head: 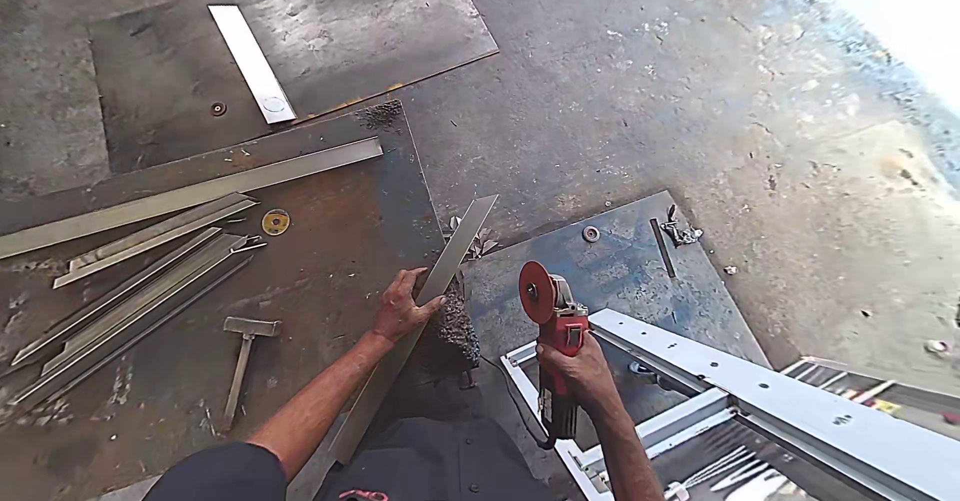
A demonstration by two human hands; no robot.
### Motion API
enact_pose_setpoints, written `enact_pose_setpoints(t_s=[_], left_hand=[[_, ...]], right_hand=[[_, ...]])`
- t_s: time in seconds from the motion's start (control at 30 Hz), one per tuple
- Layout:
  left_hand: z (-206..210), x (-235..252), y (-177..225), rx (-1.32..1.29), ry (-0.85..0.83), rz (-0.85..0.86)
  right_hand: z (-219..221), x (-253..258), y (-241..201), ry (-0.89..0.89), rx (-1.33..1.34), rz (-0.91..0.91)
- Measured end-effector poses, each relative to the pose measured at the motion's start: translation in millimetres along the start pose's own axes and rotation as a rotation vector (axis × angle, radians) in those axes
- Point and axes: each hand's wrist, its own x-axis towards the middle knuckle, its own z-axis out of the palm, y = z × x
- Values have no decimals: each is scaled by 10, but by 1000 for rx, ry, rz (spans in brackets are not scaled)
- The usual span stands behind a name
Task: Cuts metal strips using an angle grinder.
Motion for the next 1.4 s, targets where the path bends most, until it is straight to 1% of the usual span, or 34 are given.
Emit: enact_pose_setpoints(t_s=[0.1, 0.17, 0.4, 0.53, 0.77, 1.4], left_hand=[[106, 303, 155, 119, -43, -40], [113, 402, 214, 170, -46, -56], [124, 420, 204, 181, -57, -81], [142, 428, 198, 210, -58, -81], [154, 437, 179, 211, -57, -76], [171, 427, 159, 211, -24, -54]], right_hand=[[63, 173, -135, -12, -12, -8], [101, 300, -201, -19, -12, -25], [228, 696, -295, -69, -123, -44], [343, 840, -298, -101, -153, -18], [480, 921, -380, -136, -194, 15], [531, 1010, -415, -143, -258, -2]])
